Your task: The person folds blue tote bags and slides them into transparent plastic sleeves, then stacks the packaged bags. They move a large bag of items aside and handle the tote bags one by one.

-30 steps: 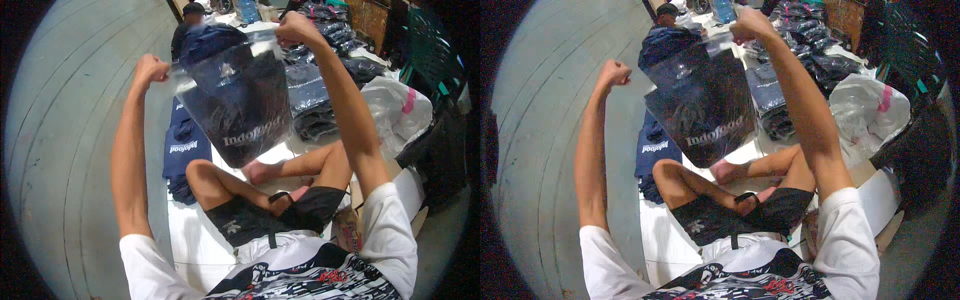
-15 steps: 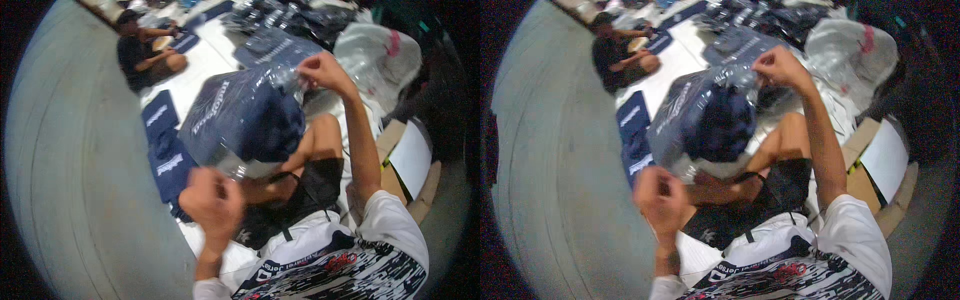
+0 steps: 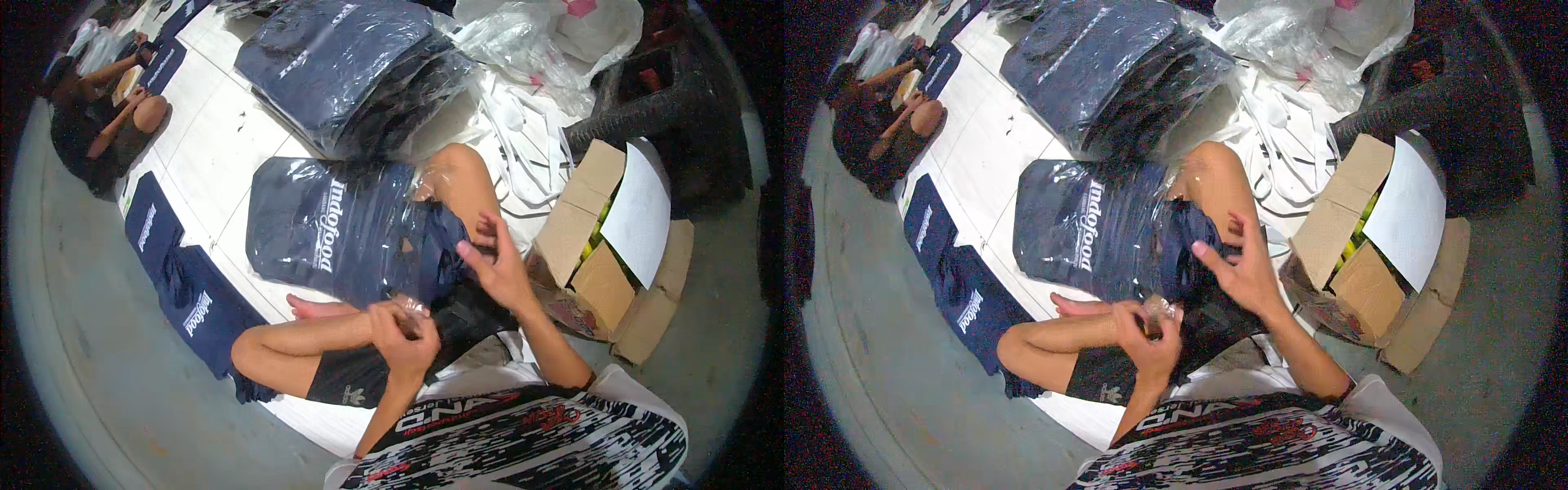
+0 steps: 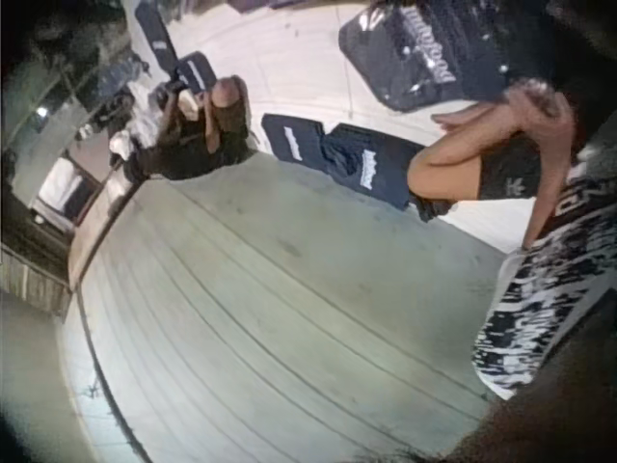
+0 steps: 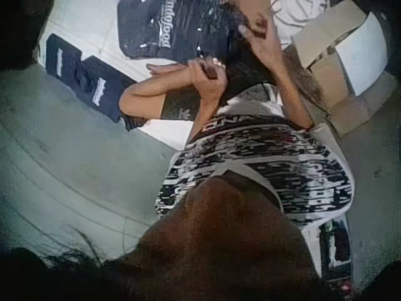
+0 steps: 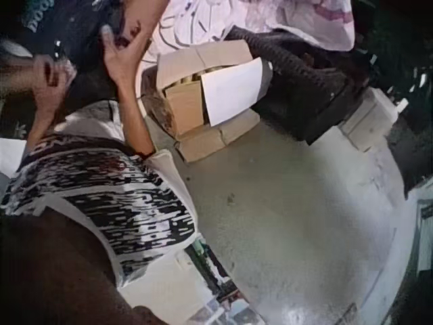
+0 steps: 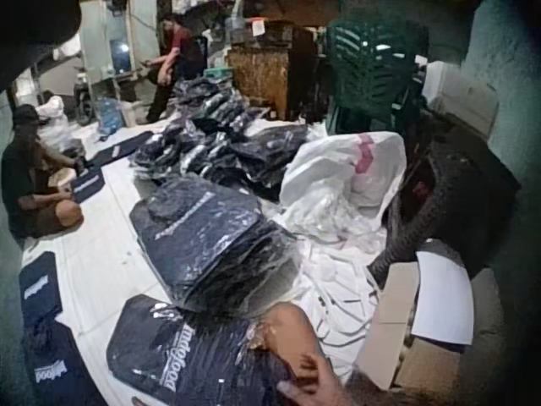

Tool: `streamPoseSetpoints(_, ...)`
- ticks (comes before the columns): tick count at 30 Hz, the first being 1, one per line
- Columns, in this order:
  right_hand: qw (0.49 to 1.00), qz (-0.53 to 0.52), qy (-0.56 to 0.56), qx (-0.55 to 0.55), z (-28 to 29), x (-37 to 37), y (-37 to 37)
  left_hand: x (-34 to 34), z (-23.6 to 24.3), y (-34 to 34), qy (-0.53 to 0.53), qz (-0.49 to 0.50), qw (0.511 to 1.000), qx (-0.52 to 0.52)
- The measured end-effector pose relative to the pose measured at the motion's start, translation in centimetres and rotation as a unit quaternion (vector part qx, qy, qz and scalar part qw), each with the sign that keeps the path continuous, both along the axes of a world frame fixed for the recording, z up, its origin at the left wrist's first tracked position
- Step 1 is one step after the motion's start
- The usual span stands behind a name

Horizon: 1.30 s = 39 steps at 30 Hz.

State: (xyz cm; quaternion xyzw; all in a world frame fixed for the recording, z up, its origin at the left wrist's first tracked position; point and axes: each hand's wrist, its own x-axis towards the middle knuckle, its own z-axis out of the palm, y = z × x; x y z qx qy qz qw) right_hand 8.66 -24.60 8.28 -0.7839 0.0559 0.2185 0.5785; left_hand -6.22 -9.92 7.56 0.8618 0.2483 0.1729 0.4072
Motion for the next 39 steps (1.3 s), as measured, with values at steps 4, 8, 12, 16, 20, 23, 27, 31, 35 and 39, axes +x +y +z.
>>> streamPoseSetpoints(4, 0.989, 0.074, -0.045, -0.119, -2.3, -0.4, 2.5, 4.7, 0.0, 2.2, -0.006, -0.042, 0.997, 0.058)
streamPoseSetpoints(8, 0.999, 0.033, 0.030, -0.005, -2.0, 0.1, 3.2, 4.1, -1.5, 3.3, -0.008, -0.081, 0.997, 0.009)
streamPoseSetpoints(12, 0.984, 0.082, -0.120, -0.102, -0.7, -0.4, 3.0, 4.0, 1.0, 4.3, -0.032, 0.018, 0.999, 0.001)
streamPoseSetpoints(16, 0.944, 0.173, -0.238, -0.146, 0.8, 0.4, 7.7, 4.1, 0.4, 5.0, -0.062, 0.043, 0.997, 0.003)
streamPoseSetpoints(20, 0.917, 0.209, -0.259, -0.218, -0.5, 2.3, 10.8, 4.5, 1.6, 4.3, -0.053, 0.091, 0.994, 0.009)
streamPoseSetpoints(23, 0.925, 0.184, -0.246, -0.225, -2.1, 3.1, 12.8, 4.4, 1.5, 4.2, -0.084, 0.090, 0.992, 0.036)
streamPoseSetpoints(27, 0.899, 0.280, -0.257, -0.218, -8.1, 2.5, 13.6, 4.6, 2.1, 2.5, -0.087, 0.043, 0.995, 0.035)
streamPoseSetpoints(31, 0.978, 0.187, 0.067, 0.064, -6.2, 1.2, 14.6, 2.8, 1.2, 2.6, -0.080, 0.054, 0.995, -0.019)
streamPoseSetpoints(35, 0.832, 0.110, 0.290, 0.460, -9.1, 1.3, 11.5, 1.7, -0.7, 2.2, -0.065, 0.002, 0.997, -0.031)
streamPoseSetpoints(39, 0.583, 0.135, 0.391, 0.699, -11.7, 1.9, 11.4, 2.2, -2.4, -0.3, -0.013, -0.058, 0.997, -0.046)
